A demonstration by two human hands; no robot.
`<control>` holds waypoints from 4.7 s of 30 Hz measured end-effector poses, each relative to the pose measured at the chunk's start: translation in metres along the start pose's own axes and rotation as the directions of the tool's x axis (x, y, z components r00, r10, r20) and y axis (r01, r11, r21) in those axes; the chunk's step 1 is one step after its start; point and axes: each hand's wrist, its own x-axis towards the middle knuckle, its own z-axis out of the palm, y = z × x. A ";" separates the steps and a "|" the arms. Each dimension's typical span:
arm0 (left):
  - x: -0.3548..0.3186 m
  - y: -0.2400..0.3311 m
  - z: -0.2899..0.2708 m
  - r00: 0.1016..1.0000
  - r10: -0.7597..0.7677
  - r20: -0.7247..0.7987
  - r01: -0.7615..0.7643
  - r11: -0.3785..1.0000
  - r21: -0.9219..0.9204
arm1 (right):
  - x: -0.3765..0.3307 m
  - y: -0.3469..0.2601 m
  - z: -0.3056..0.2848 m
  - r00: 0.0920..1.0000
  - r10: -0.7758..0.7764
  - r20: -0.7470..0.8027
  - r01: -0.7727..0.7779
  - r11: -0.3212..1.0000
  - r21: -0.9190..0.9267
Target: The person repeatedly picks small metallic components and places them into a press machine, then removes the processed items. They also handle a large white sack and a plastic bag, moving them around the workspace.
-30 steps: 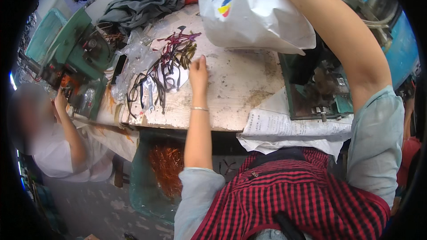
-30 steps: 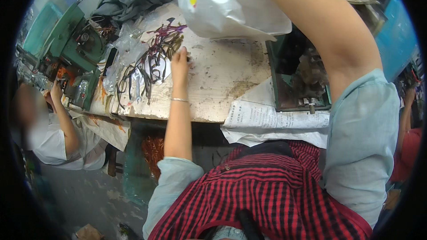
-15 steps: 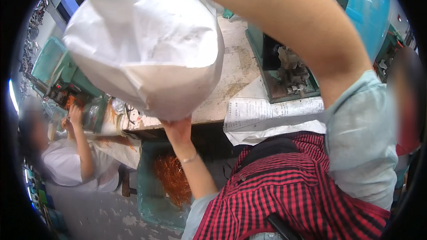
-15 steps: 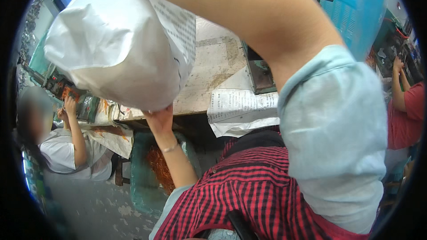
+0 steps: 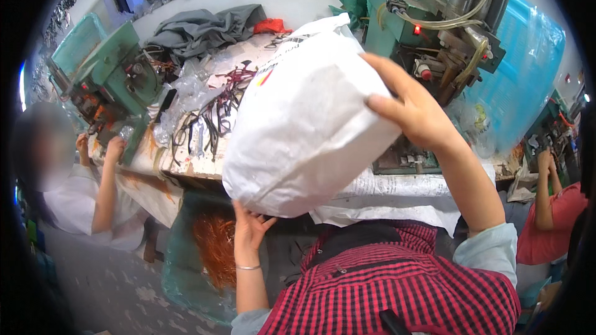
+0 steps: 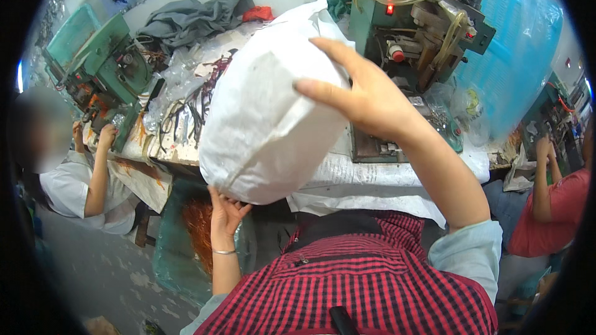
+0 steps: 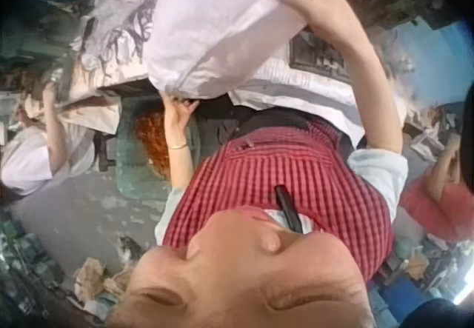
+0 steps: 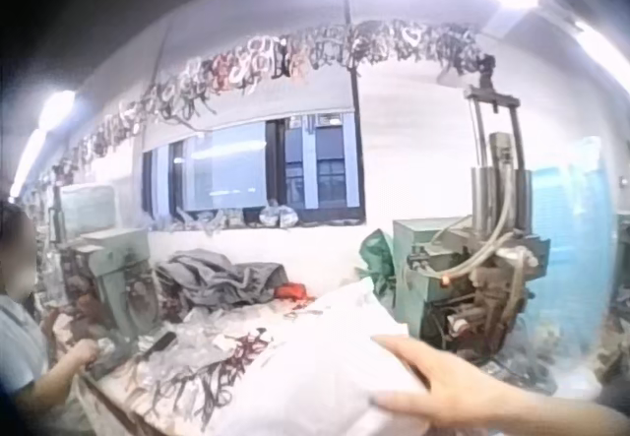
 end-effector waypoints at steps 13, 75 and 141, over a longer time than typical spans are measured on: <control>0.032 0.138 0.093 0.843 0.530 -0.086 -0.533 0.846 -0.010 | 0.157 -0.093 -0.042 0.860 -0.447 -0.244 0.145 0.674 -0.724; 0.194 0.100 0.226 0.854 0.449 0.264 -0.517 0.792 0.325 | 0.323 -0.028 -0.166 0.846 -0.189 -0.498 -0.230 0.714 -0.661; -0.234 -0.139 0.542 -0.496 0.242 0.834 -0.867 -0.089 -0.490 | -0.580 0.292 0.063 -0.013 0.858 -0.514 -0.858 0.254 0.446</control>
